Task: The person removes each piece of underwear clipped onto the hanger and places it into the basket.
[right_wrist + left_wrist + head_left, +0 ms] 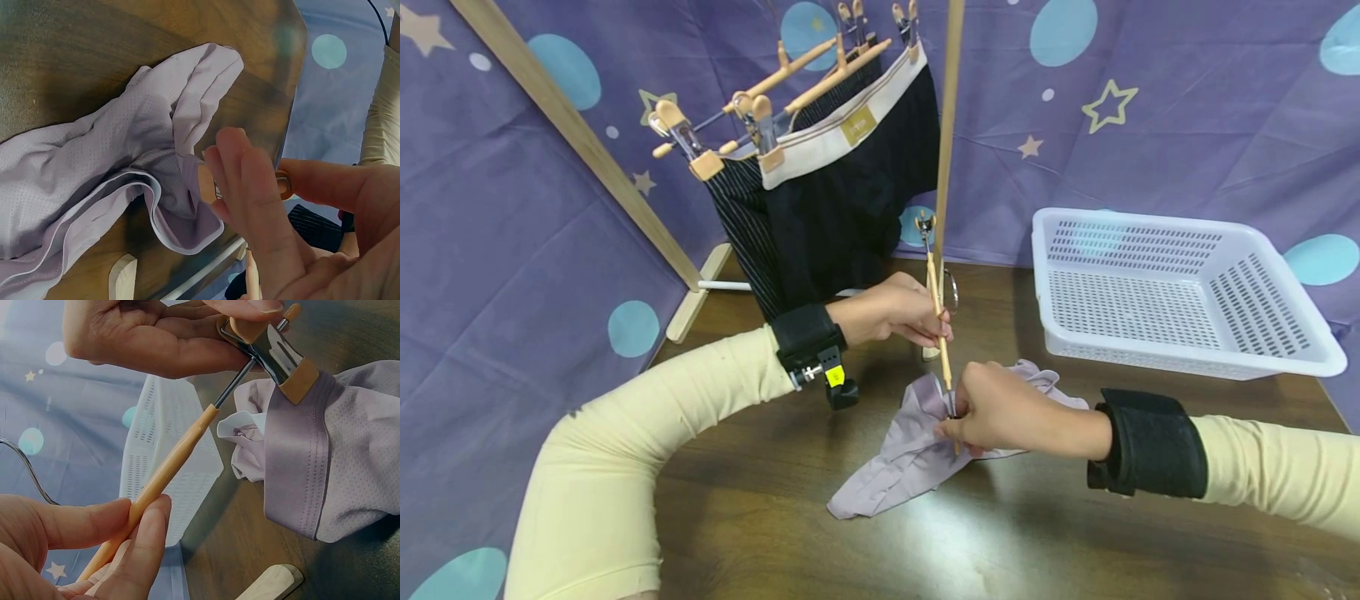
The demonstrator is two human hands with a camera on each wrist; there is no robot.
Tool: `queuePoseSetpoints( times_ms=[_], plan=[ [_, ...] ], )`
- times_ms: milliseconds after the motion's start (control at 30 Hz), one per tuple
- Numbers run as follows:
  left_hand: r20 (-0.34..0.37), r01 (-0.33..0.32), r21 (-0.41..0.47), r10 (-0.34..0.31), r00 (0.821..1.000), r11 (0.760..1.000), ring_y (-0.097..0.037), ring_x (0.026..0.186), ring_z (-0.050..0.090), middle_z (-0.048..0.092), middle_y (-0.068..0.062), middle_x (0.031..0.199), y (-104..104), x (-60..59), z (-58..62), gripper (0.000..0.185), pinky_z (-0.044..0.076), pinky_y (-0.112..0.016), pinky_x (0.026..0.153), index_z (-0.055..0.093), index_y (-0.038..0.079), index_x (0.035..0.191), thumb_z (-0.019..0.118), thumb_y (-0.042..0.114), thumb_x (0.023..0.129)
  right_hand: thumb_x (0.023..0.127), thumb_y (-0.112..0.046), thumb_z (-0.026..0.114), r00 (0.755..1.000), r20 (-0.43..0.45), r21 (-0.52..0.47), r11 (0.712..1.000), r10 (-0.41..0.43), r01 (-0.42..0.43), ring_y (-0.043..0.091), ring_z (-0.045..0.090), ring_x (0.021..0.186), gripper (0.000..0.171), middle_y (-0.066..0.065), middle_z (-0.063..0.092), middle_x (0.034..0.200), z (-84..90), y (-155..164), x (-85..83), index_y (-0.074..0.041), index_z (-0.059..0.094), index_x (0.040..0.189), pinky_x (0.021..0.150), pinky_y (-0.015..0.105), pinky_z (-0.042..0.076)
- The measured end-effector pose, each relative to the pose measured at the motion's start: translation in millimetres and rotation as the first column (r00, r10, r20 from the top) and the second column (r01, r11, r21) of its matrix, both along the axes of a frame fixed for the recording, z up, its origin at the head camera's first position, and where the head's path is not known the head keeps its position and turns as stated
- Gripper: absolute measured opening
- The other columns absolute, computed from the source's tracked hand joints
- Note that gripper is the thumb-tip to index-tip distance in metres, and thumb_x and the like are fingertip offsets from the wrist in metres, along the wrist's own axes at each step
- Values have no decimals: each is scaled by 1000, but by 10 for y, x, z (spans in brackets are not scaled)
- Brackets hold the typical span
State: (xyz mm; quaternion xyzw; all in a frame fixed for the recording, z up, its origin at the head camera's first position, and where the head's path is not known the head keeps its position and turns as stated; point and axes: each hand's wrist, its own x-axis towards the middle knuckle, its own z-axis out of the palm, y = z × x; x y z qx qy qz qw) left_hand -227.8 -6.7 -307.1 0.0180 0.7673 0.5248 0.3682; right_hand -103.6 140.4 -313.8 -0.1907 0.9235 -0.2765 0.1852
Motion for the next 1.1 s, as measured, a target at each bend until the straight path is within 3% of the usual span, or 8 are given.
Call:
queuePoseSetpoints(
  times_ms=[700,1100],
  plan=[
    [17,-16,-8,16,1000,1000,-12,64,69,73,-9,77,-2,19,-2,17,59,-20,57,64,-1,81,60,-13,91,88,-10,77,998,56,-67,997,36,-33,0,46,42,30,-4,63,48,11,46,-3,-10,73,59,43,18,31],
    [6,-32,-9,32,999,999,-10,64,68,72,-6,75,-18,30,14,19,59,-19,57,65,0,80,58,-14,91,88,-9,76,999,7,-82,996,46,-46,-2,44,41,35,-5,61,45,-12,74,3,-11,71,54,43,19,33]
  ],
)
